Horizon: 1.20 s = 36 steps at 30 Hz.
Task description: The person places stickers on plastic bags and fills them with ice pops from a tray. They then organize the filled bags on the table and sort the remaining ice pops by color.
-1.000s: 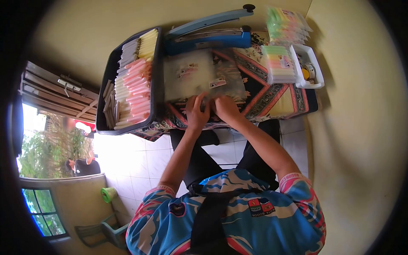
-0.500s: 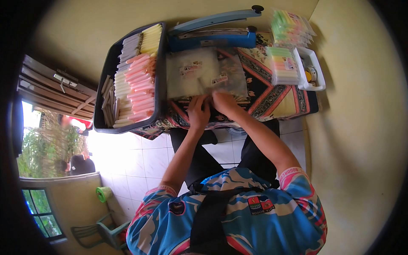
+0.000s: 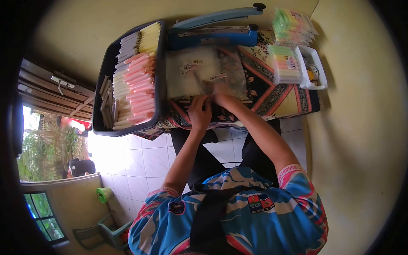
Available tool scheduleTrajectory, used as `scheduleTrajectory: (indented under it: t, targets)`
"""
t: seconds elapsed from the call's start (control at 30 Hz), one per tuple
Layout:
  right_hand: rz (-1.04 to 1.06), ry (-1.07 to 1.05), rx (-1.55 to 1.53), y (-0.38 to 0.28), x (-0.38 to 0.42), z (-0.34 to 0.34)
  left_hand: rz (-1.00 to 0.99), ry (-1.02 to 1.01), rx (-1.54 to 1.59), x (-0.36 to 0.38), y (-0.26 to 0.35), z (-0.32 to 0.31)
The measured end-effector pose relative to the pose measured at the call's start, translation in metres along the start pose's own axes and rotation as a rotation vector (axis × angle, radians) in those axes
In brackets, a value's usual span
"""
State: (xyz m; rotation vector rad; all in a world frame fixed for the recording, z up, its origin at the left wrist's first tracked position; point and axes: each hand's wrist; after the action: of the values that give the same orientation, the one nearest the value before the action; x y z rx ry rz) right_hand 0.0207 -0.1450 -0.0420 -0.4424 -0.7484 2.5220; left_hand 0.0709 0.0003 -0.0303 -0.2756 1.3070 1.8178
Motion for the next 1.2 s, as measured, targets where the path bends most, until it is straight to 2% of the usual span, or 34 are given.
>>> scheduleTrajectory:
  t: [0.1, 0.2, 0.27, 0.33, 0.4, 0.5, 0.6, 0.7, 0.8, 0.83, 0.93, 0.97, 1.07, 1.2]
  targets:
    - [-0.013, -0.006, -0.033, 0.007, -0.003, -0.004, 0.019, 0.001, 0.002, 0.0, 0.001, 0.0]
    - [0.017, -0.005, 0.146, 0.003, -0.006, -0.001, 0.007, -0.005, 0.008, 0.002, -0.001, -0.002]
    - [-0.108, 0.012, 0.033, 0.019, -0.018, -0.025, -0.019, 0.011, -0.001, 0.003, -0.002, -0.002]
    - [-0.143, -0.011, 0.018, 0.011, -0.021, -0.023, -0.015, 0.015, 0.012, 0.003, -0.003, -0.003]
    - [-0.094, -0.072, 0.099, 0.002, -0.017, -0.008, -0.011, 0.022, 0.026, 0.003, -0.005, -0.003]
    - [-0.222, -0.171, 0.066, -0.019, -0.015, 0.016, 0.013, 0.036, 0.047, 0.002, -0.005, -0.002]
    - [0.081, 0.181, -0.017, 0.01, 0.001, -0.001, 0.058, 0.026, 0.075, 0.001, 0.0, 0.0]
    - [-0.238, 0.037, -0.703, 0.007, 0.031, 0.028, 0.057, 0.026, 0.085, 0.003, 0.0, -0.001]
    - [-0.497, -0.154, -0.955, 0.008, 0.058, 0.061, 0.031, 0.016, 0.092, 0.006, -0.007, -0.003]
    - [-0.507, -0.088, -1.098, 0.002, 0.068, 0.066, 0.046, 0.02, 0.098, 0.005, -0.006, -0.004]
    - [-0.567, -0.034, -1.204, 0.003, 0.093, 0.08, 0.056, 0.031, 0.102, 0.003, -0.005, -0.005]
    - [-0.508, 0.001, -1.245, 0.006, 0.101, 0.079, 0.055, 0.033, 0.099, 0.004, -0.005, -0.004]
    - [-0.543, 0.028, -1.157, 0.005, 0.12, 0.089, 0.047, 0.036, 0.109, 0.004, -0.005, -0.005]
    - [-0.595, -0.087, -1.32, -0.006, 0.133, 0.093, 0.055, 0.023, 0.136, 0.005, -0.004, -0.007]
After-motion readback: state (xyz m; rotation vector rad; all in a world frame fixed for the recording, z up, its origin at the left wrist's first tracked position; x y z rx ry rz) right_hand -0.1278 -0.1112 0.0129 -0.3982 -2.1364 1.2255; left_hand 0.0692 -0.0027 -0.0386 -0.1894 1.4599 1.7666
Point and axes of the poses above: each hand's wrist, its own x-axis away from the middle knuckle, its own z-axis out of the back of the hand, y = z × x, and after that the axes turned 6 degrees about y, right-handed
